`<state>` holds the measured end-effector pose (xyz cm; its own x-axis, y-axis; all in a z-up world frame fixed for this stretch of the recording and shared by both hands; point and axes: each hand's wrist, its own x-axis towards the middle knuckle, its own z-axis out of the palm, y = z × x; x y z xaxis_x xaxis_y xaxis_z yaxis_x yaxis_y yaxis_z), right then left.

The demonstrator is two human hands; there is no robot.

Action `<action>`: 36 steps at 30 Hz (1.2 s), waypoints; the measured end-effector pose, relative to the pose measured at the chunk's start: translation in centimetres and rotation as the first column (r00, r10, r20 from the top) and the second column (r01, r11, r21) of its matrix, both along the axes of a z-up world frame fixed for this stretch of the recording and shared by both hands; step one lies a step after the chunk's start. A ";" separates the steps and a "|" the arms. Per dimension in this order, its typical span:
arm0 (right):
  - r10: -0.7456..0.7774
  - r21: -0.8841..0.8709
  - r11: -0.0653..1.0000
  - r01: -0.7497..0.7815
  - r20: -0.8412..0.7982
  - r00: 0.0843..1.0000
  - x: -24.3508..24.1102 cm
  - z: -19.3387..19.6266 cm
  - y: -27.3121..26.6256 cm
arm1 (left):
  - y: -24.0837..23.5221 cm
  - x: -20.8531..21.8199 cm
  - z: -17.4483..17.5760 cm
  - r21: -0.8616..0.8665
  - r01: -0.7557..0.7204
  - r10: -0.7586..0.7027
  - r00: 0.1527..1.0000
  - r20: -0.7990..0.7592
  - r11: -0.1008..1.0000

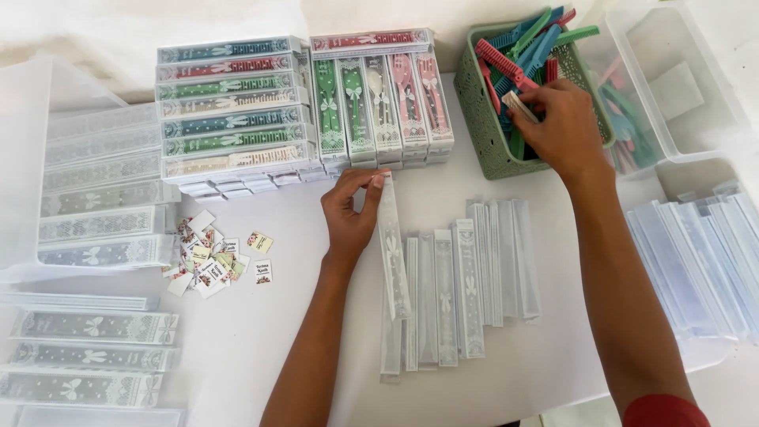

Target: The recorder is seen putting individual plastic combs into clear plastic packaging sleeves and organizing them on the workspace.

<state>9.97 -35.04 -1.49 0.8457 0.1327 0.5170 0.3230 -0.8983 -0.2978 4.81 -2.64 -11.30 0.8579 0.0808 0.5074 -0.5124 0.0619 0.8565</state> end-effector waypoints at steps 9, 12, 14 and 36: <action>0.078 0.242 0.961 -0.132 0.224 0.972 0.1 3.8 1.8 | 0.2 -0.4 0.8 0.011 0.015 -0.016 0.999 0.047 1.000; 0.171 0.422 0.857 -0.296 0.309 0.935 -1.5 5.5 5.0 | 0.2 -0.3 0.6 -0.006 0.039 -0.039 0.999 -0.007 0.999; 0.184 0.542 0.773 -0.330 0.307 0.934 -2.3 5.4 6.8 | 0.3 -0.3 0.4 -0.026 0.058 -0.058 0.998 -0.018 0.998; 0.567 0.860 0.500 -0.103 -0.235 0.790 -0.5 0.7 17.1 | 0.4 0.4 -1.2 -0.112 0.108 -0.110 0.994 -0.012 0.988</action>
